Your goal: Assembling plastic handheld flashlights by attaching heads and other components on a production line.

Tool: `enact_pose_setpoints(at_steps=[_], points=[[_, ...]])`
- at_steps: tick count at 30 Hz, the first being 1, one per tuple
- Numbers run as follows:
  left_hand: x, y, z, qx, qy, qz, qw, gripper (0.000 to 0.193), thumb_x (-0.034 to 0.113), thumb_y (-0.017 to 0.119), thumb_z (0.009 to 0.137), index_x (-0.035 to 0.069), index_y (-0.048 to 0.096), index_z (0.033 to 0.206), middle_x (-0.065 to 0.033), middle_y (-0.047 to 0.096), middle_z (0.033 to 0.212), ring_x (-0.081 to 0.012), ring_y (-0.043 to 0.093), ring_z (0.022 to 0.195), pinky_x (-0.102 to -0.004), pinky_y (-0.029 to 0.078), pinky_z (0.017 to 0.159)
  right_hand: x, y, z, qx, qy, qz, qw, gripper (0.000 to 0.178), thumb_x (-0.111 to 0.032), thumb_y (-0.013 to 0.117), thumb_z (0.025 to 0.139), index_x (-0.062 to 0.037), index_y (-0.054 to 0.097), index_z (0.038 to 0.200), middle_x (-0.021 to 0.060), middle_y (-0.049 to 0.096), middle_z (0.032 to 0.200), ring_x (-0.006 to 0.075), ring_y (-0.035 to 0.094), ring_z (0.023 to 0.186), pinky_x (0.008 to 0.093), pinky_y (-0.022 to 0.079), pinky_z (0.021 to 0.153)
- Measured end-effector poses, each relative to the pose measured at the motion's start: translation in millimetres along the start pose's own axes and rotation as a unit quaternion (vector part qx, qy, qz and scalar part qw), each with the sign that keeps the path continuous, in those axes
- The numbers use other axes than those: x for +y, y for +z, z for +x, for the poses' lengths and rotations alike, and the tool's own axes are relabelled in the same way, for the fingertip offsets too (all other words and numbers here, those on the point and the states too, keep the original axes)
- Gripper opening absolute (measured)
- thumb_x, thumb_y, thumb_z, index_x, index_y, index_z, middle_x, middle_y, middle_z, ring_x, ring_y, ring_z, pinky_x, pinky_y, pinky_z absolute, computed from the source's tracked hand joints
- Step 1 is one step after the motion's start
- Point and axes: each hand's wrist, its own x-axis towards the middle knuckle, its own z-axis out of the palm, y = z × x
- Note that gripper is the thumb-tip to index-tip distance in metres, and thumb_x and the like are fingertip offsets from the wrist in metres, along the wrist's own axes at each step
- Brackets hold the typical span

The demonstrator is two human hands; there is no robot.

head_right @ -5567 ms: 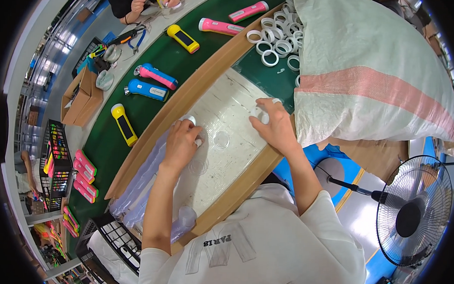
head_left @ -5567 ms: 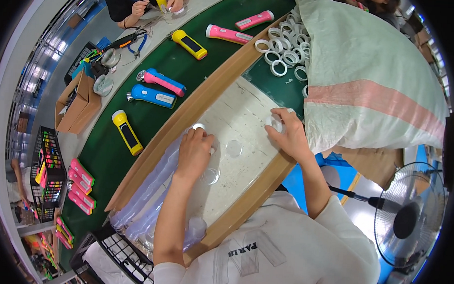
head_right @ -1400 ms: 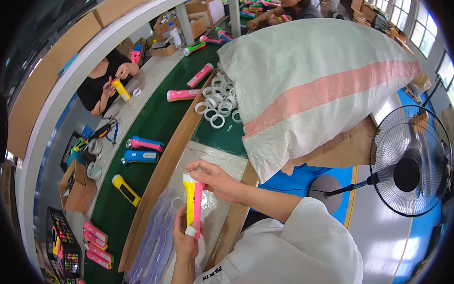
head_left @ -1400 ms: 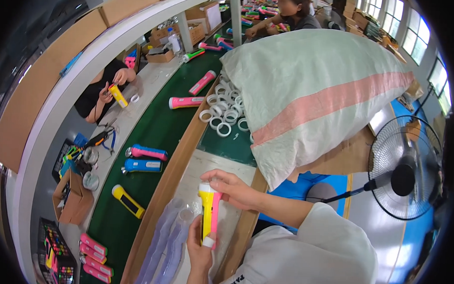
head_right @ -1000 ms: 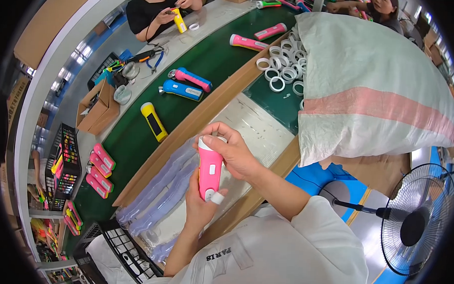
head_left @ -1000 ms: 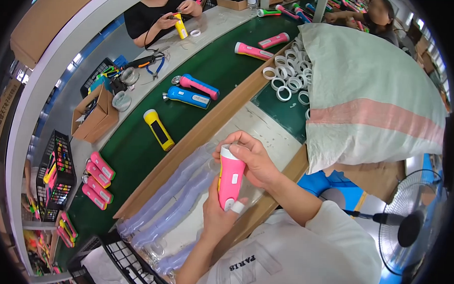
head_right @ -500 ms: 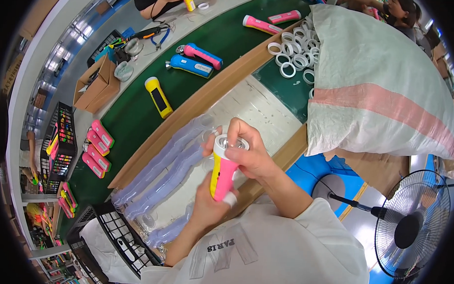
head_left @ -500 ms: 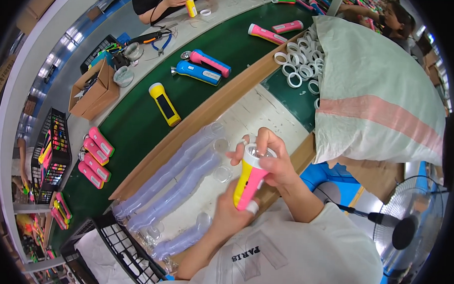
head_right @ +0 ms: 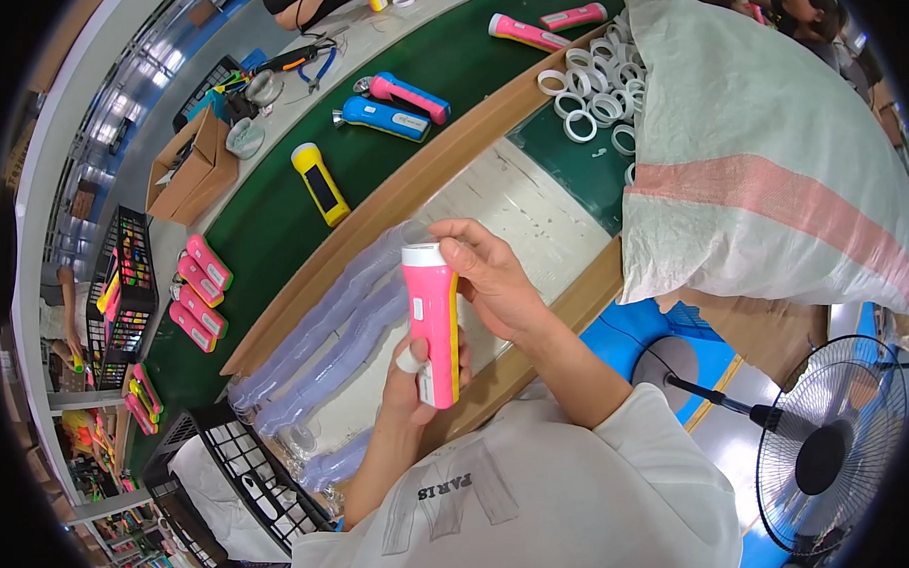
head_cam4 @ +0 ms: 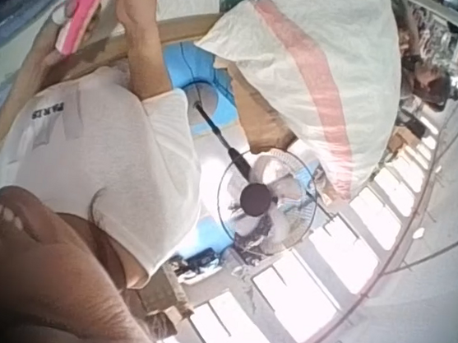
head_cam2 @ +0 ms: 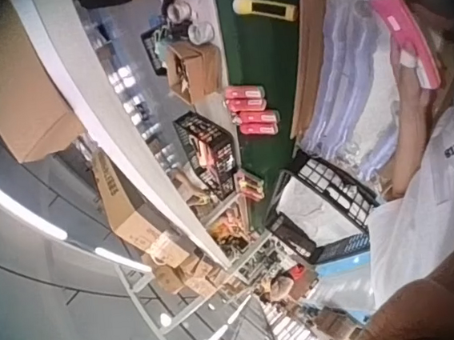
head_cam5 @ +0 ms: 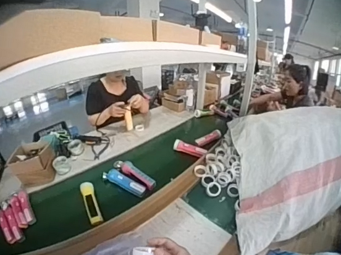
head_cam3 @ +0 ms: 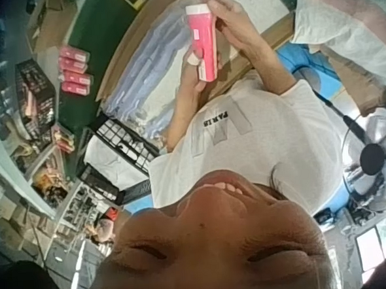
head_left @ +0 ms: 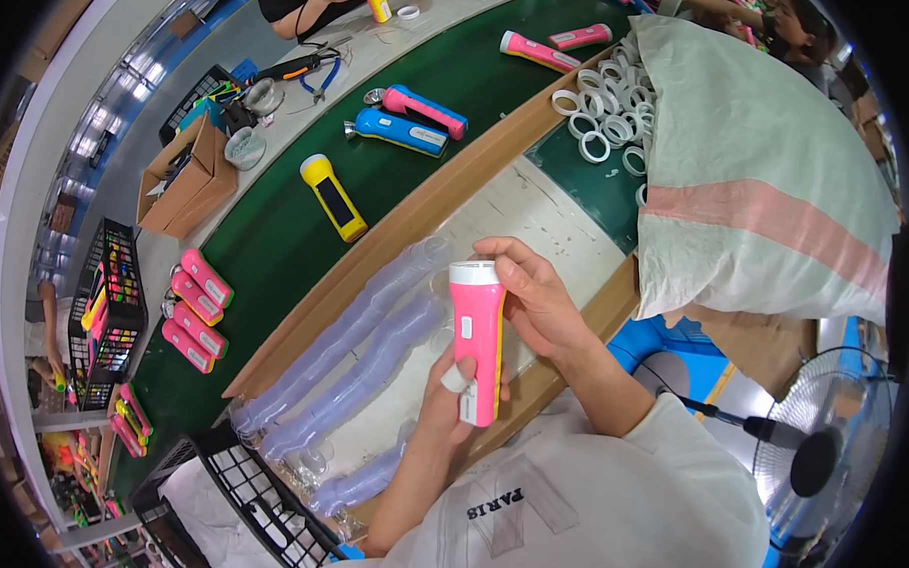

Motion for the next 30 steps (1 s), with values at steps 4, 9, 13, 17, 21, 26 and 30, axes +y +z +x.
enact_pose_setpoints(at_steps=[4, 9, 13, 17, 21, 26, 30], points=[[-4.7, 3.8, 3.9, 0.136, 0.255, 0.551, 0.783, 0.049, 0.029, 0.069, 0.088, 0.004, 0.047, 0.124, -0.0097, 0.061, 0.098, -0.0143, 0.060, 0.081, -0.0303, 0.055, 0.067, 1.5, 0.2, 2.7, 0.046, -0.038, -0.115, 0.992, 0.042, -0.042, 0.056, 0.096, -0.0085, 0.052, 0.121, 0.0068, 0.057, 0.107, 0.0162, 0.056, 0.098, 0.0331, 0.045, 0.093], [9.1, -1.0, -9.0, -0.079, -0.079, -0.039, 0.993, 0.069, 0.042, 0.071, 0.083, -0.001, 0.043, 0.129, -0.0164, 0.063, 0.095, -0.0203, 0.062, 0.067, -0.0305, 0.055, 0.061, 1.6, -1.1, 12.2, -0.036, 0.015, 0.084, 0.996, 0.039, -0.039, 0.058, 0.094, -0.0078, 0.052, 0.116, 0.0121, 0.060, 0.111, 0.0212, 0.060, 0.105, 0.0366, 0.050, 0.092], [1.1, 20.9, -10.7, 0.088, 0.009, 0.246, 0.965, 0.059, 0.033, 0.077, 0.079, 0.001, 0.050, 0.119, -0.0107, 0.062, 0.090, -0.0189, 0.063, 0.071, -0.0317, 0.055, 0.064, 8.4, -0.1, 13.9, -0.126, -0.015, 0.074, 0.989, 0.037, -0.033, 0.065, 0.089, -0.0078, 0.053, 0.114, 0.0151, 0.061, 0.108, 0.0272, 0.061, 0.104, 0.0402, 0.053, 0.089], [-2.6, 24.5, -21.2, 0.070, -0.035, 0.199, 0.977, 0.044, 0.008, 0.073, 0.080, 0.004, 0.049, 0.117, -0.0085, 0.061, 0.086, -0.0162, 0.061, 0.065, -0.0291, 0.051, 0.057, 9.0, 7.8, 9.1, -0.122, -0.005, 0.063, 0.991, 0.026, -0.025, 0.066, 0.086, -0.0079, 0.054, 0.102, 0.0145, 0.061, 0.105, 0.0284, 0.062, 0.101, 0.0400, 0.053, 0.090], [-11.4, 36.1, -38.8, -0.125, -0.132, -0.165, 0.969, 0.048, 0.021, 0.071, 0.084, 0.003, 0.045, 0.120, -0.0102, 0.054, 0.078, -0.0200, 0.056, 0.060, -0.0304, 0.045, 0.052, 24.7, 14.9, 0.5, -0.178, 0.061, 0.382, 0.905, 0.027, -0.023, 0.072, 0.076, -0.0105, 0.049, 0.084, 0.0157, 0.059, 0.095, 0.0309, 0.063, 0.093, 0.0441, 0.052, 0.094], [-4.8, 33.4, -40.7, 0.067, -0.029, 0.244, 0.967, 0.040, 0.016, 0.072, 0.083, 0.003, 0.050, 0.114, -0.0096, 0.060, 0.079, -0.0218, 0.061, 0.066, -0.0336, 0.051, 0.061, 17.8, 7.4, -2.6, -0.144, -0.016, 0.108, 0.984, 0.023, -0.016, 0.067, 0.078, -0.0100, 0.046, 0.084, 0.0158, 0.059, 0.095, 0.0273, 0.063, 0.096, 0.0434, 0.052, 0.094], [-21.3, 0.2, -10.5, 0.162, 0.158, 0.566, 0.793, 0.038, 0.015, 0.075, 0.079, -0.001, 0.052, 0.104, -0.0094, 0.063, 0.081, -0.0185, 0.060, 0.069, -0.0311, 0.049, 0.065, 21.9, 3.7, -3.8, -0.007, -0.051, -0.121, 0.991, 0.020, -0.002, 0.060, 0.080, -0.0089, 0.042, 0.087, 0.0139, 0.061, 0.098, 0.0223, 0.064, 0.090, 0.0386, 0.055, 0.085]])
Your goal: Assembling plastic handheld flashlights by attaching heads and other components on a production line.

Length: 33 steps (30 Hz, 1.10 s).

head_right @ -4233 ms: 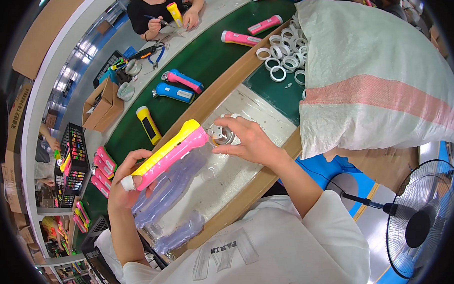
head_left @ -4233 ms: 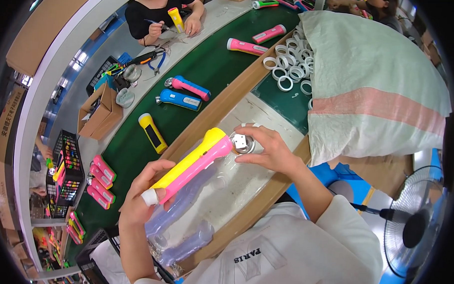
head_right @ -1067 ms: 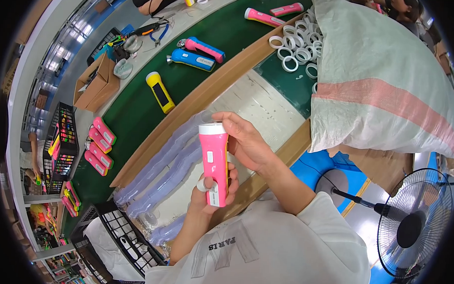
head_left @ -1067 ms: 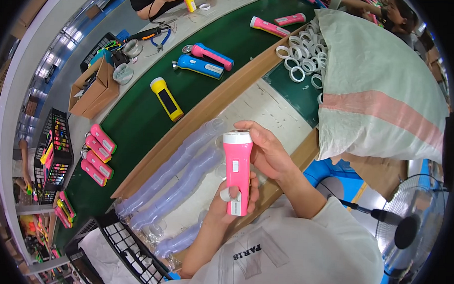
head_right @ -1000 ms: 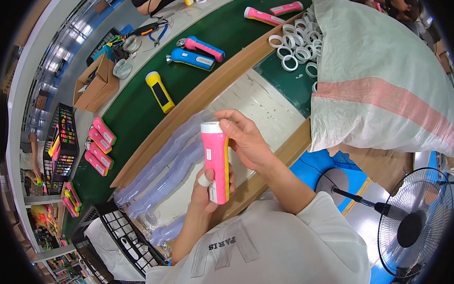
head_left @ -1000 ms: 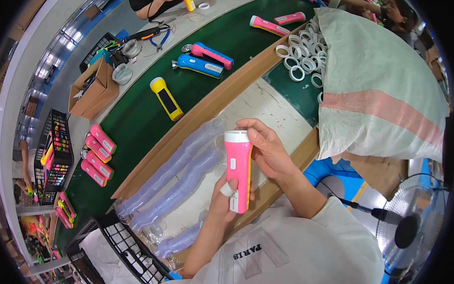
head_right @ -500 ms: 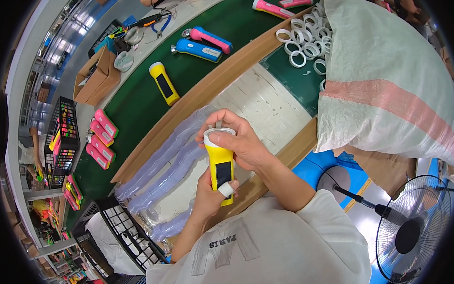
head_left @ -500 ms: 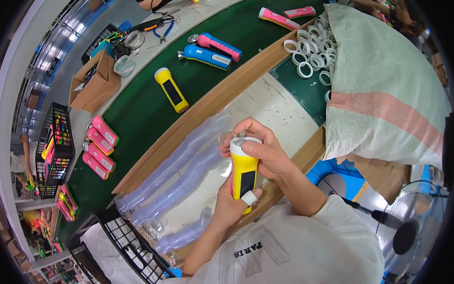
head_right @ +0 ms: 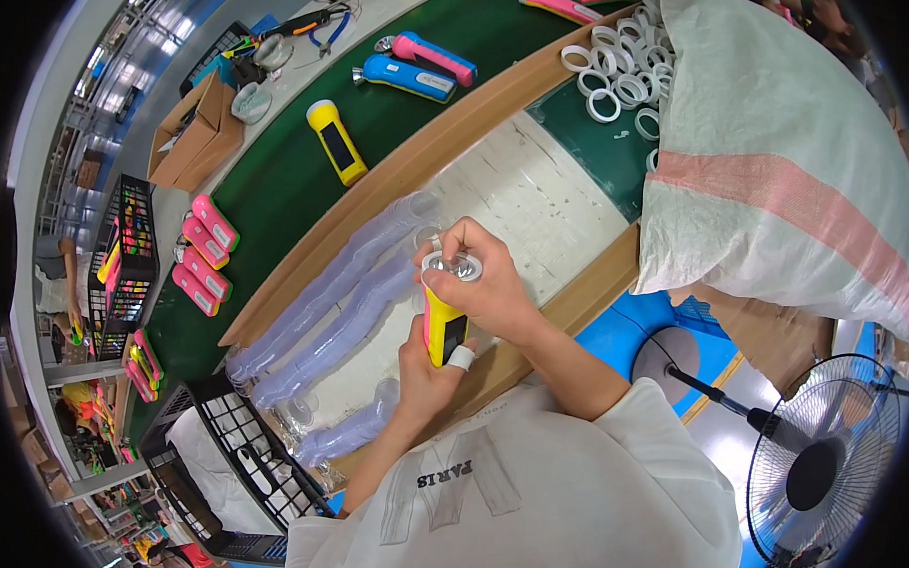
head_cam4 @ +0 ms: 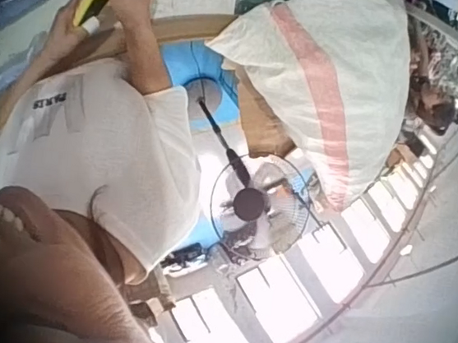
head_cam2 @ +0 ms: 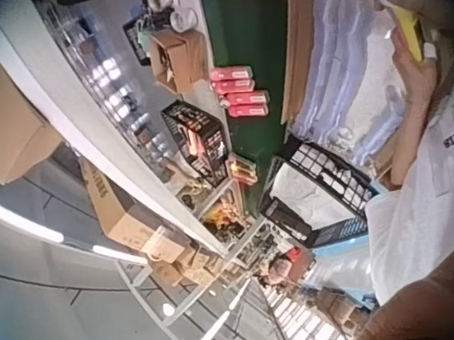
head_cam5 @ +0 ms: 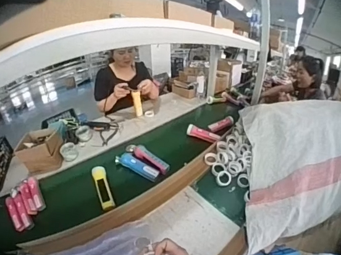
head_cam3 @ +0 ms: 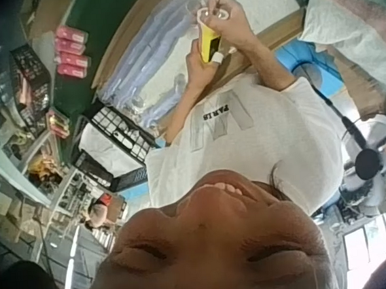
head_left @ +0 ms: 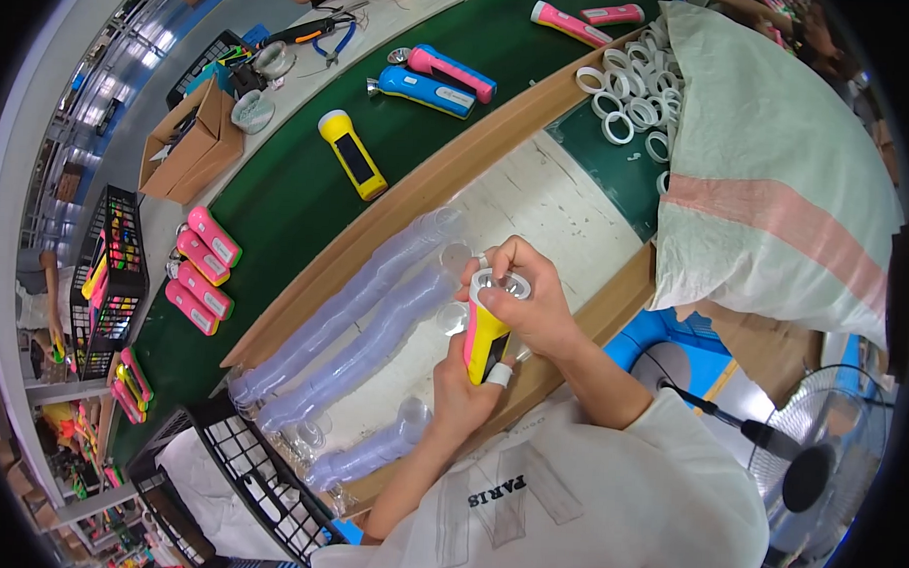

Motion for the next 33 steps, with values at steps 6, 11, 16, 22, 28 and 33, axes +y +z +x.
enact_pose_setpoints(at_steps=[6, 11, 16, 22, 28, 33], points=[[10.9, -23.6, 23.1, -0.136, -0.226, -0.361, 0.895, 0.037, 0.008, 0.066, 0.087, 0.006, 0.044, 0.116, -0.0058, 0.058, 0.080, -0.0141, 0.058, 0.062, -0.0271, 0.049, 0.053, 9.5, -24.7, 25.6, 0.011, 0.109, 0.152, 0.982, 0.028, -0.025, 0.062, 0.094, -0.0082, 0.050, 0.112, 0.0109, 0.063, 0.104, 0.0206, 0.064, 0.096, 0.0346, 0.052, 0.087], [-8.1, -94.4, 74.2, 0.033, -0.033, 0.055, 0.997, 0.052, 0.026, 0.075, 0.082, 0.004, 0.048, 0.120, -0.0097, 0.063, 0.088, -0.0216, 0.064, 0.069, -0.0355, 0.051, 0.059, -16.9, -111.6, 72.3, 0.176, -0.115, -0.471, 0.856, 0.033, -0.028, 0.068, 0.088, -0.0033, 0.057, 0.107, 0.0135, 0.060, 0.109, 0.0272, 0.060, 0.099, 0.0357, 0.050, 0.081], [-11.1, -191.1, 157.4, 0.208, 0.056, 0.529, 0.821, 0.049, 0.028, 0.071, 0.083, 0.006, 0.051, 0.122, -0.0214, 0.063, 0.099, -0.0414, 0.062, 0.090, -0.0485, 0.049, 0.074, -42.4, -200.0, 121.2, 0.233, -0.128, -0.783, 0.563, 0.048, -0.035, 0.074, 0.078, -0.0030, 0.058, 0.109, 0.0211, 0.054, 0.113, 0.0370, 0.054, 0.102, 0.0440, 0.049, 0.082], [45.3, -103.4, 272.5, 0.101, 0.273, 0.429, 0.855, 0.033, 0.021, 0.067, 0.086, 0.007, 0.060, 0.115, -0.0170, 0.062, 0.100, -0.0359, 0.058, 0.097, -0.0449, 0.046, 0.084, -28.6, -226.4, 133.1, 0.208, -0.131, -0.756, 0.607, 0.040, -0.012, 0.073, 0.075, -0.0088, 0.059, 0.113, 0.0203, 0.056, 0.104, 0.0374, 0.053, 0.101, 0.0431, 0.050, 0.081], [64.7, 33.1, 398.4, 0.062, 0.248, 0.514, 0.819, 0.042, 0.034, 0.057, 0.092, 0.024, 0.054, 0.132, -0.0197, 0.054, 0.116, -0.0403, 0.052, 0.107, -0.0500, 0.044, 0.090, -39.3, -202.5, 136.0, 0.185, -0.151, -0.644, 0.727, 0.043, -0.020, 0.073, 0.080, -0.0084, 0.058, 0.119, 0.0217, 0.055, 0.111, 0.0393, 0.053, 0.102, 0.0426, 0.045, 0.088], [66.0, 58.3, 415.9, 0.029, 0.049, 0.594, 0.802, 0.040, 0.050, 0.058, 0.087, 0.022, 0.068, 0.114, -0.0197, 0.039, 0.135, -0.0458, 0.043, 0.118, -0.0539, 0.036, 0.099, -37.6, -206.9, 133.4, 0.170, -0.143, -0.640, 0.736, 0.029, -0.016, 0.067, 0.086, -0.0074, 0.064, 0.114, 0.0242, 0.052, 0.116, 0.0392, 0.052, 0.104, 0.0431, 0.044, 0.092]])
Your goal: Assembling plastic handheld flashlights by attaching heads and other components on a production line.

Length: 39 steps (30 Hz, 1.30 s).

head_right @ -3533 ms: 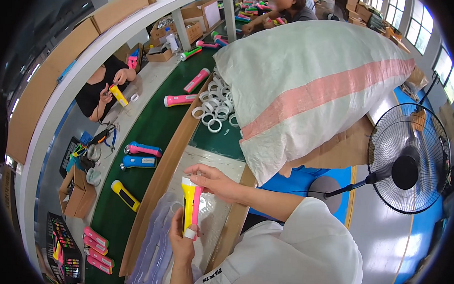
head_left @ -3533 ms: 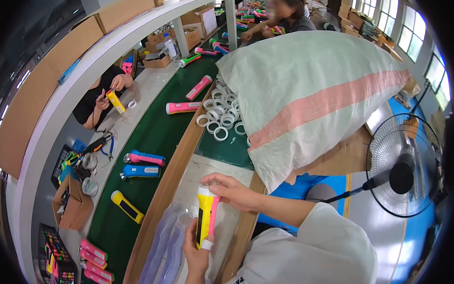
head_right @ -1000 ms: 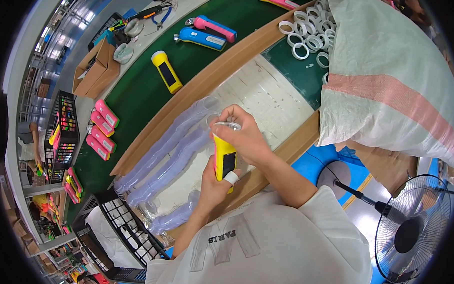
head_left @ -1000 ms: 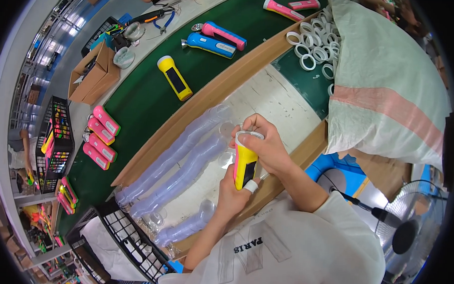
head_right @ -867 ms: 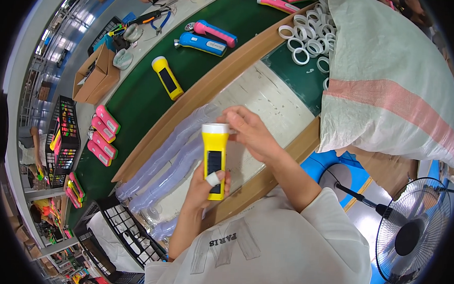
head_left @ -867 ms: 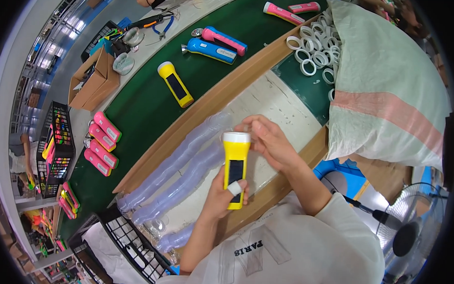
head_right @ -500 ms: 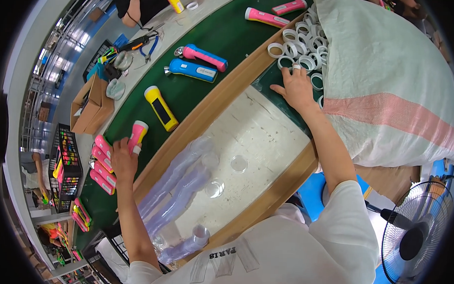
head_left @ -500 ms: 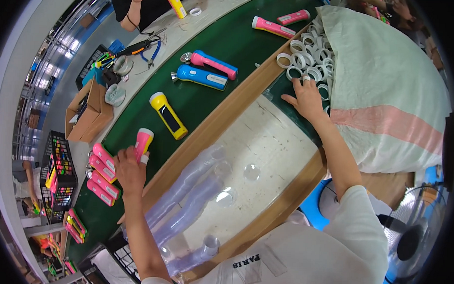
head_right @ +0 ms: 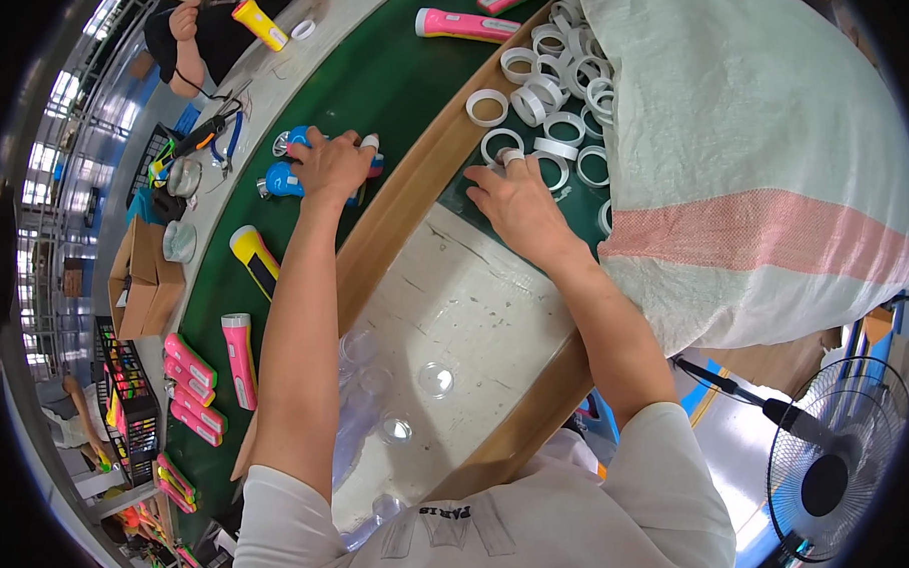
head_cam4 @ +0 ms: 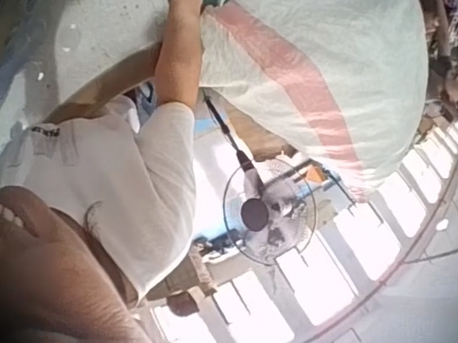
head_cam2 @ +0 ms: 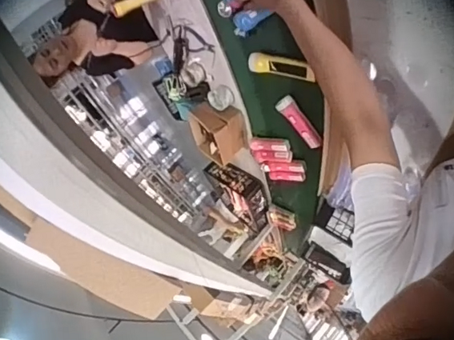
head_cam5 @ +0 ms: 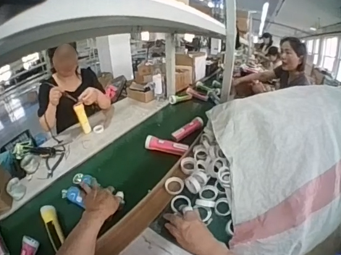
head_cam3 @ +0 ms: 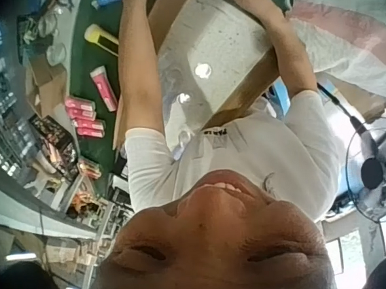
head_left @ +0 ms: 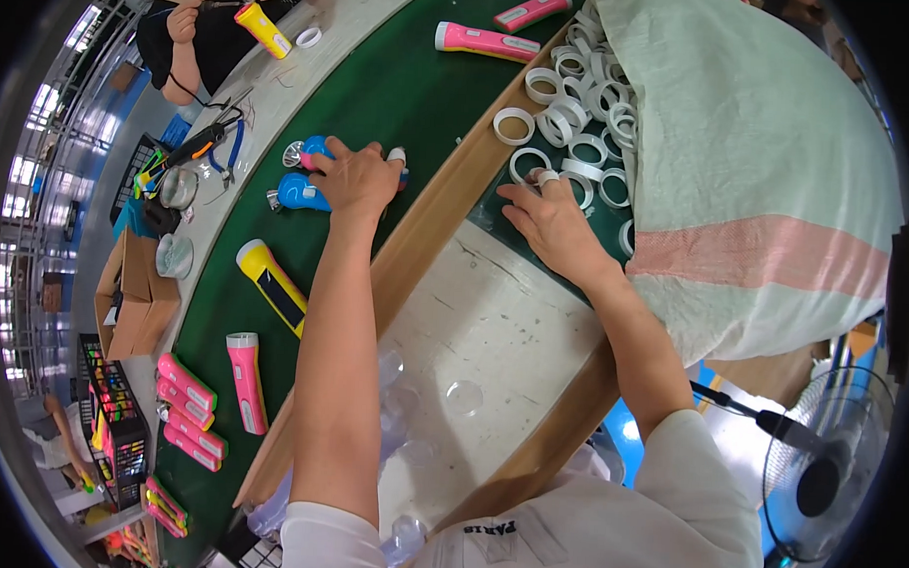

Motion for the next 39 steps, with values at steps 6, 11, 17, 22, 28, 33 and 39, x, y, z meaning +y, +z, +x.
enact_pose_setpoints(at_steps=[6, 11, 17, 22, 28, 33, 39], points=[[-66.9, 22.0, -42.4, -0.018, -0.003, -0.006, 1.000, 0.027, 0.010, 0.070, 0.076, 0.014, 0.068, 0.103, -0.0231, 0.022, 0.147, -0.0462, 0.062, 0.093, -0.0474, 0.054, 0.084, -11.8, -6.9, -4.7, -0.031, -0.021, 0.078, 0.996, 0.056, -0.017, 0.069, 0.083, -0.0063, 0.048, 0.133, 0.0223, 0.056, 0.112, 0.0363, 0.054, 0.104, 0.0404, 0.045, 0.092], [-136.6, 12.8, -99.1, -0.001, -0.003, -0.070, 0.998, 0.018, 0.008, 0.072, 0.072, 0.011, 0.067, 0.090, -0.0198, 0.027, 0.146, -0.0421, 0.062, 0.098, -0.0436, 0.053, 0.087, -35.7, -16.8, -14.3, -0.126, 0.078, 0.296, 0.944, 0.044, -0.024, 0.065, 0.090, -0.0023, 0.048, 0.124, 0.0089, 0.058, 0.088, 0.0176, 0.057, 0.078, 0.0299, 0.049, 0.073], [-170.4, -3.8, -164.9, 0.080, 0.011, -0.072, 0.994, 0.023, 0.009, 0.068, 0.076, 0.014, 0.070, 0.098, -0.0200, 0.029, 0.145, -0.0414, 0.050, 0.118, -0.0482, 0.043, 0.098, -92.9, -24.7, -52.3, -0.241, 0.159, 0.479, 0.829, 0.033, -0.041, 0.041, 0.102, -0.0088, 0.048, 0.103, 0.0046, 0.057, 0.091, 0.0108, 0.059, 0.073, 0.0239, 0.047, 0.059], [-107.8, -15.5, -227.6, 0.075, 0.179, -0.316, 0.929, 0.037, 0.006, 0.068, 0.073, 0.010, 0.067, 0.109, -0.0134, 0.051, 0.127, -0.0357, 0.046, 0.119, -0.0457, 0.038, 0.100, -120.5, -12.3, -79.4, -0.176, 0.162, 0.600, 0.763, 0.031, -0.040, 0.043, 0.102, -0.0091, 0.048, 0.104, 0.0065, 0.059, 0.090, 0.0142, 0.063, 0.078, 0.0249, 0.050, 0.065], [-65.0, 20.3, -289.3, 0.021, 0.382, -0.150, 0.912, 0.051, 0.005, 0.074, 0.062, 0.014, 0.067, 0.112, -0.0087, 0.058, 0.116, -0.0263, 0.051, 0.107, -0.0421, 0.035, 0.096, -128.6, -0.3, -95.8, -0.046, 0.286, 0.761, 0.580, 0.036, -0.045, 0.049, 0.098, -0.0100, 0.052, 0.096, 0.0163, 0.064, 0.099, 0.0239, 0.065, 0.082, 0.0335, 0.052, 0.069], [-65.8, 8.8, -286.1, -0.022, 0.348, -0.239, 0.906, 0.047, 0.002, 0.073, 0.062, 0.012, 0.066, 0.107, -0.0067, 0.059, 0.109, -0.0258, 0.052, 0.105, -0.0427, 0.035, 0.092, -106.9, 23.2, -104.4, -0.024, 0.313, 0.795, 0.519, 0.034, -0.044, 0.047, 0.099, -0.0111, 0.052, 0.090, 0.0173, 0.065, 0.093, 0.0235, 0.063, 0.076, 0.0335, 0.049, 0.064], [-63.5, -43.0, -273.8, 0.102, 0.231, -0.421, 0.872, 0.035, 0.010, 0.076, 0.067, 0.010, 0.064, 0.100, -0.0066, 0.059, 0.105, -0.0275, 0.052, 0.105, -0.0418, 0.035, 0.087, -118.2, 34.2, -107.8, -0.085, 0.363, 0.803, 0.465, 0.038, -0.046, 0.045, 0.099, -0.0109, 0.053, 0.090, 0.0139, 0.066, 0.090, 0.0229, 0.062, 0.074, 0.0321, 0.049, 0.063]])
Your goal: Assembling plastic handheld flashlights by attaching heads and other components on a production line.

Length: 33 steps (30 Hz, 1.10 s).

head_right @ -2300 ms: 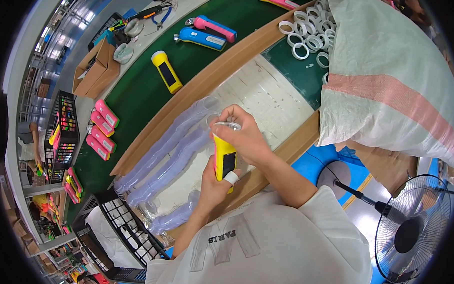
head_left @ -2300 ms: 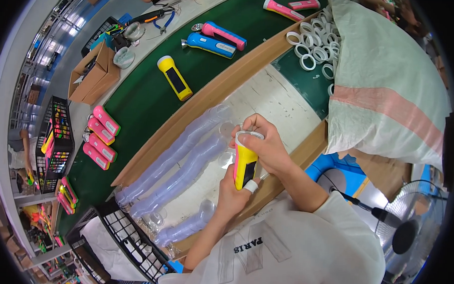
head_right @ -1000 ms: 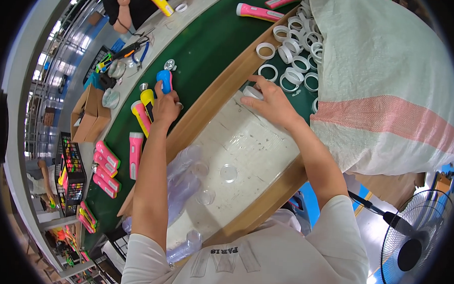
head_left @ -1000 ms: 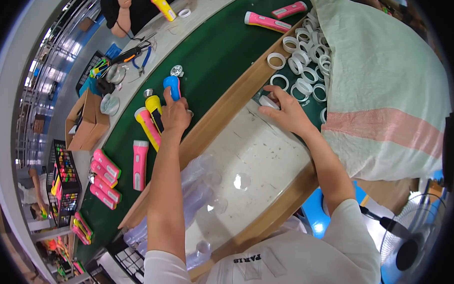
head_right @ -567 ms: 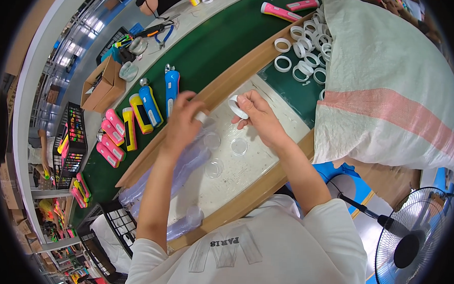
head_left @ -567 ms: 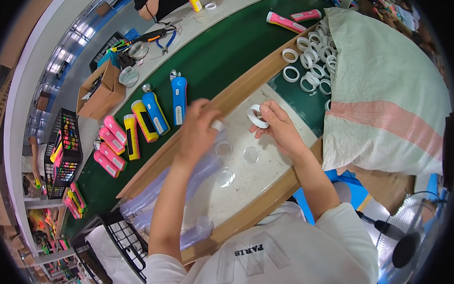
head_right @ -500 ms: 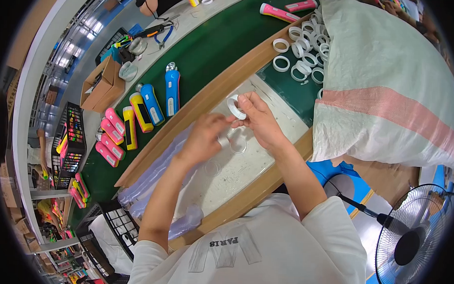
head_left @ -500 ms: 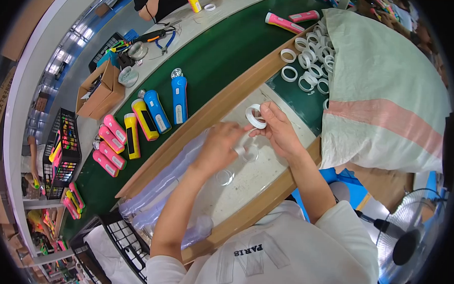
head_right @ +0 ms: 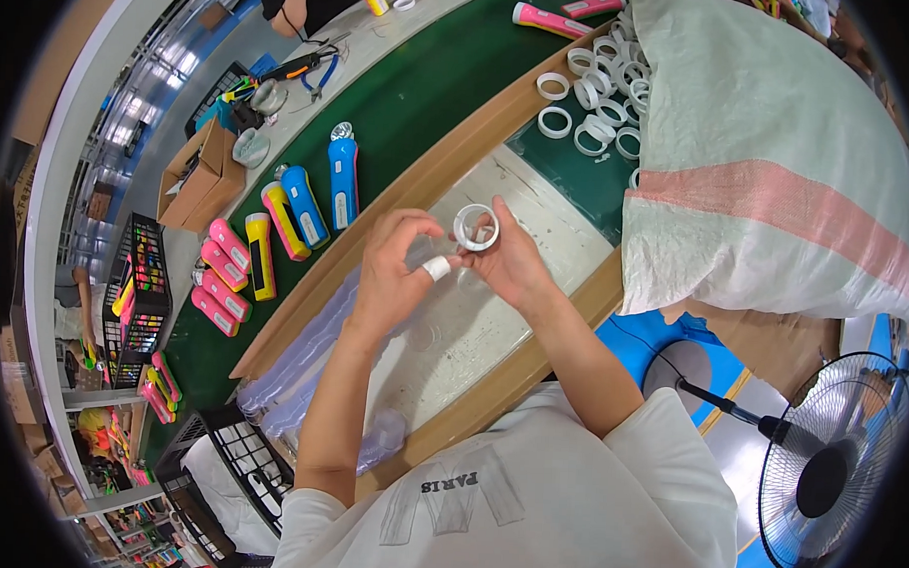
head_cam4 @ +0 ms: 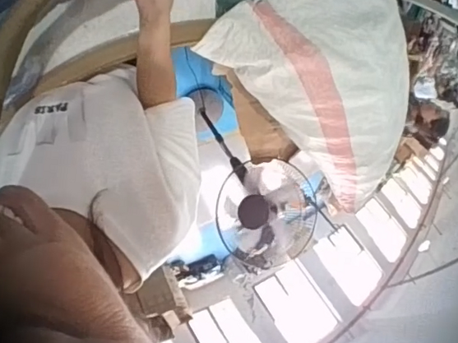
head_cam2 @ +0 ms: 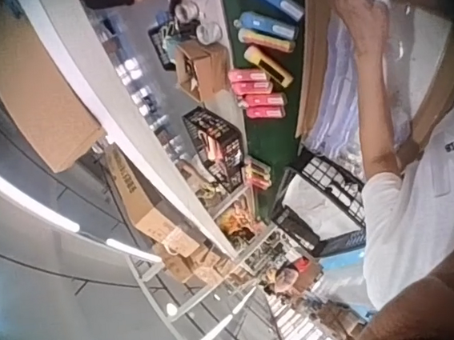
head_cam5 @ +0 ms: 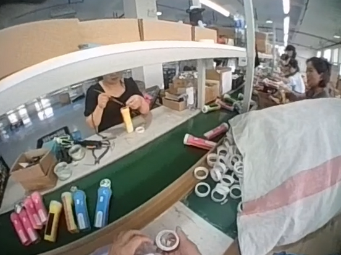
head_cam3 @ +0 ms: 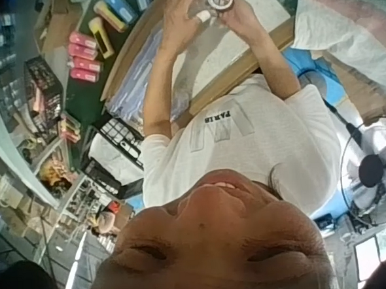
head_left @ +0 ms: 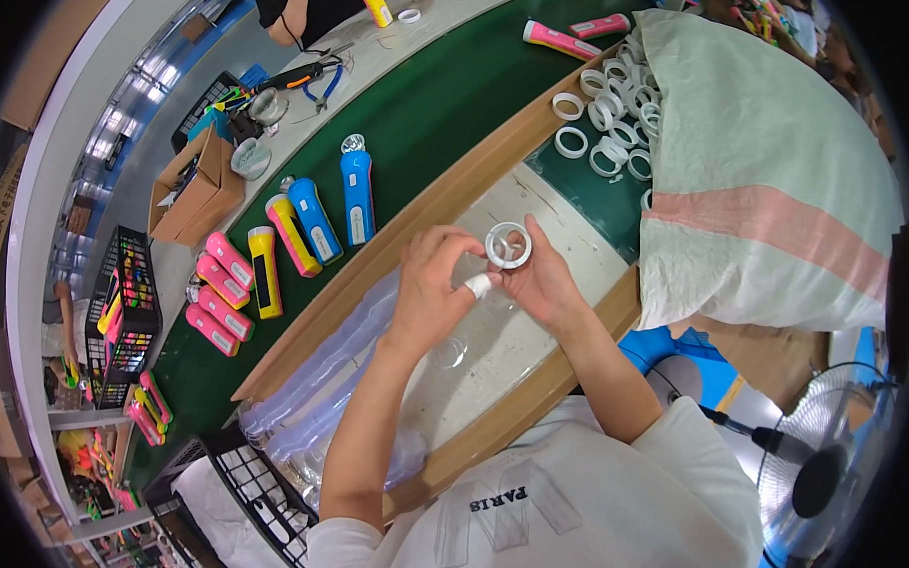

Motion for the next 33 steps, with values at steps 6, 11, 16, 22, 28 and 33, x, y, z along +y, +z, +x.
enact_pose_setpoints(at_steps=[6, 11, 16, 22, 28, 33], points=[[-49.7, -0.2, 28.6, 0.067, -0.040, 0.085, 0.993, 0.035, 0.026, 0.079, 0.073, 0.011, 0.063, 0.101, -0.0143, 0.053, 0.120, -0.0334, 0.050, 0.110, -0.0463, 0.038, 0.092, -1.0, 5.7, 1.2, -0.022, 0.041, 0.003, 0.999, 0.045, -0.049, 0.037, 0.101, -0.0088, 0.054, 0.091, 0.0198, 0.066, 0.094, 0.0228, 0.061, 0.073, 0.0332, 0.052, 0.066], [-151.2, -38.7, 42.1, 0.047, -0.324, 0.302, 0.895, 0.050, 0.029, 0.071, 0.080, 0.016, 0.052, 0.124, -0.0171, 0.061, 0.112, -0.0376, 0.057, 0.107, -0.0527, 0.039, 0.094, -5.6, 12.4, 5.0, -0.014, 0.041, 0.017, 0.999, 0.045, -0.047, 0.034, 0.102, -0.0095, 0.052, 0.087, 0.0212, 0.066, 0.093, 0.0235, 0.061, 0.072, 0.0333, 0.052, 0.065], [-166.0, -62.8, 39.1, 0.068, -0.301, 0.031, 0.951, 0.048, 0.016, 0.064, 0.084, 0.017, 0.050, 0.130, -0.0112, 0.063, 0.097, -0.0237, 0.063, 0.090, -0.0341, 0.048, 0.080, -2.1, 10.6, 8.5, -0.049, 0.040, 0.022, 0.998, 0.043, -0.045, 0.032, 0.103, -0.0104, 0.053, 0.089, 0.0207, 0.065, 0.094, 0.0233, 0.061, 0.073, 0.0334, 0.052, 0.065], [-49.9, -97.6, 9.4, 0.081, -0.300, -0.297, 0.903, 0.047, 0.010, 0.052, 0.091, 0.007, 0.044, 0.137, -0.0119, 0.059, 0.107, -0.0196, 0.063, 0.087, -0.0297, 0.055, 0.067, -5.2, 7.5, 5.1, -0.041, 0.046, 0.055, 0.997, 0.045, -0.046, 0.035, 0.102, -0.0116, 0.059, 0.086, 0.0218, 0.066, 0.097, 0.0244, 0.062, 0.075, 0.0335, 0.053, 0.067], [15.1, -118.7, -46.8, -0.016, -0.245, -0.365, 0.898, 0.060, 0.015, 0.063, 0.078, -0.001, 0.044, 0.134, -0.0170, 0.060, 0.112, -0.0238, 0.065, 0.082, -0.0312, 0.054, 0.058, -0.4, 8.4, 1.8, -0.068, 0.046, 0.029, 0.996, 0.043, -0.047, 0.036, 0.102, -0.0091, 0.056, 0.101, 0.0206, 0.066, 0.096, 0.0242, 0.063, 0.075, 0.0337, 0.053, 0.068], [39.2, -107.9, -66.9, -0.086, -0.235, -0.376, 0.892, 0.056, 0.004, 0.058, 0.084, 0.000, 0.040, 0.137, -0.0164, 0.058, 0.116, -0.0214, 0.063, 0.091, -0.0319, 0.055, 0.068, 5.4, 17.4, -10.9, -0.044, 0.031, -0.029, 0.998, 0.044, -0.047, 0.039, 0.101, -0.0078, 0.056, 0.107, 0.0137, 0.067, 0.095, 0.0216, 0.063, 0.076, 0.0328, 0.053, 0.067]])
